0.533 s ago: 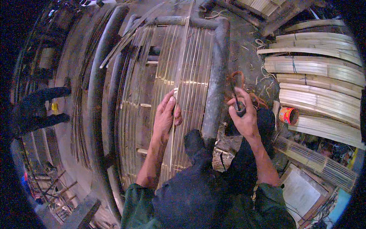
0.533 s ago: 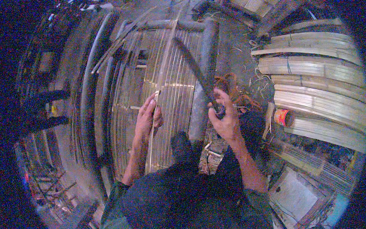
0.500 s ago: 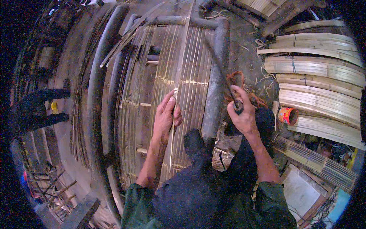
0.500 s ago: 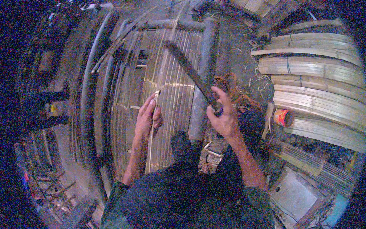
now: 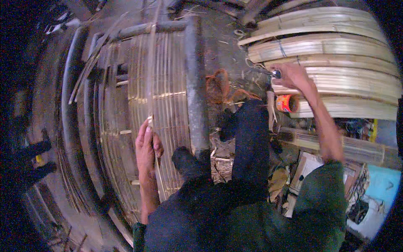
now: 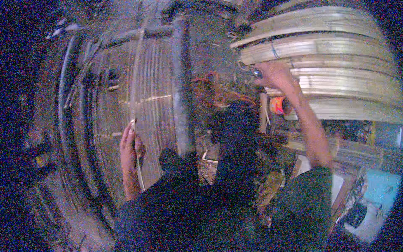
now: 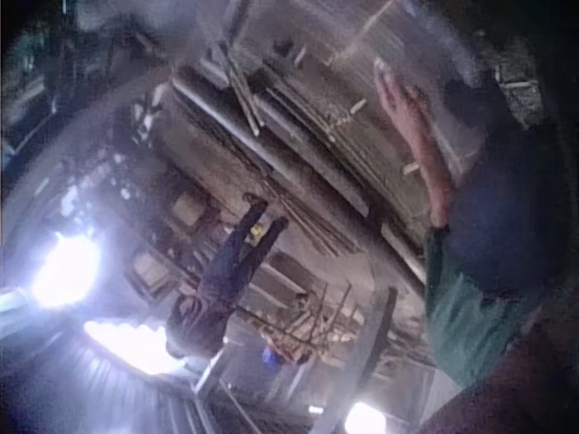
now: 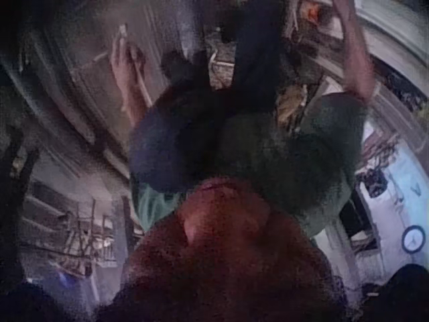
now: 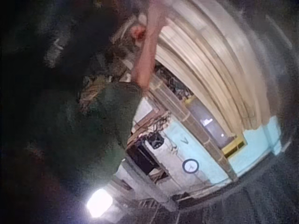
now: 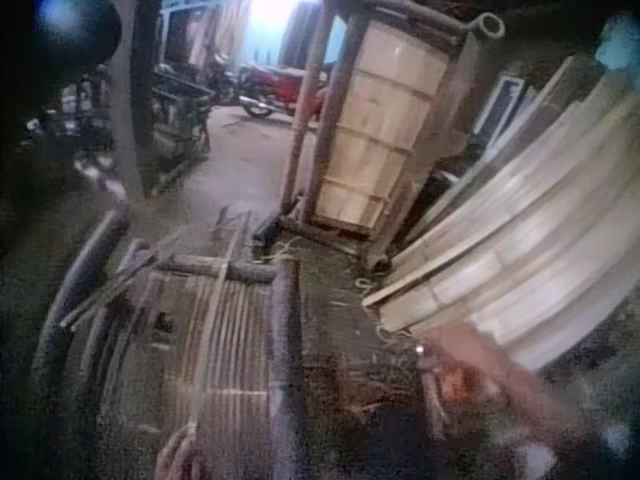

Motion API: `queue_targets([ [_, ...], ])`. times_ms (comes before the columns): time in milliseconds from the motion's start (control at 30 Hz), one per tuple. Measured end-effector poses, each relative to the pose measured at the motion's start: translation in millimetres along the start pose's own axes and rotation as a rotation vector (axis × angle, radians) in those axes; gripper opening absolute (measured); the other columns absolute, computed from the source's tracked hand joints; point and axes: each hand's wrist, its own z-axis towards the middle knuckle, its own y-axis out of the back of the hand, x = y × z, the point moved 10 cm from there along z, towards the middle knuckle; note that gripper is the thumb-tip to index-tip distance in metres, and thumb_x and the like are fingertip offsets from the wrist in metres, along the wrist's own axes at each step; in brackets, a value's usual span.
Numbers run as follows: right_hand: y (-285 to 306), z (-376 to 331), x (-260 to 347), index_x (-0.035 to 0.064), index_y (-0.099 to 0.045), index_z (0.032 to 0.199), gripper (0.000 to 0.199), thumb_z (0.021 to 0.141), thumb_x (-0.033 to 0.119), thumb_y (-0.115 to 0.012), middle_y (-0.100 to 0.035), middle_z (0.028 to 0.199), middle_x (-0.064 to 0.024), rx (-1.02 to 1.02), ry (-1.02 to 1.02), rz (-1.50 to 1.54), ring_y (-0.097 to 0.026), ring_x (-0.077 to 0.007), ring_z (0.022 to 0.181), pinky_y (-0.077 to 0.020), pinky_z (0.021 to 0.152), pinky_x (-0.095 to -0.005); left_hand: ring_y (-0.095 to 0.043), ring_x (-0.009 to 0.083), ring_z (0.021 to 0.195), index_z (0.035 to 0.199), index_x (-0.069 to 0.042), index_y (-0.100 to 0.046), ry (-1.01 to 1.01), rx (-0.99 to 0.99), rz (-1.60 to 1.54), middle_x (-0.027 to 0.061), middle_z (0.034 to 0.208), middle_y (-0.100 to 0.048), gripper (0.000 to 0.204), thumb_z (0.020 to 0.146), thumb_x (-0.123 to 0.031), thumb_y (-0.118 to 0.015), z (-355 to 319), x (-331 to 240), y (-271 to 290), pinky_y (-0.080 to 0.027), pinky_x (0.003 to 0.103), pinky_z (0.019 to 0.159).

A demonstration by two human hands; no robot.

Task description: The person weaves a bamboo mat by hand, inserting thin bamboo strips into a frame and securing them with twine. They use a knife to trim excess material and adjust the strips to maintain alignment.

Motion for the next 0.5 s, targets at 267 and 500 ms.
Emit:
queue_targets([
  [267, -32.3, -46.6, -71.1, 0.0079, -0.071, 0.087, 0.042, 0.066, 0.044, -0.074, -0.068, 0.091, -0.014, 0.696, -0.284, -0.493, -0.066, -0.0319, 0.087, -0.0518, 0.071, -0.0484, -0.034, 0.0057, 0.038, 0.135, -0.006, -0.037, -0.016, -0.017, 0.056, -0.0022, 0.052, -0.037, 0.043, 0.097, -0.025, -0.046, 6.7, 4.5, 0.1, -0.03, 0.021, 0.034],
  [500, -27.9, -93.3, -85.7, 0.0139, -0.058, 0.112, 0.055, 0.073, 0.052, -0.067, -0.066, 0.087, -0.0124, 0.362, -0.281, -0.078, -0.064, -0.0331, 0.084, -0.0504, 0.07, -0.0452, -0.033, 0.0056, 0.038, 0.134, -0.007, -0.04, 0.004, 0.03, 0.072, -0.0019, 0.052, -0.037, 0.042, 0.097, -0.027, -0.047, 8.9, 4.2, -12.0, -0.031, 0.021, 0.035],
])
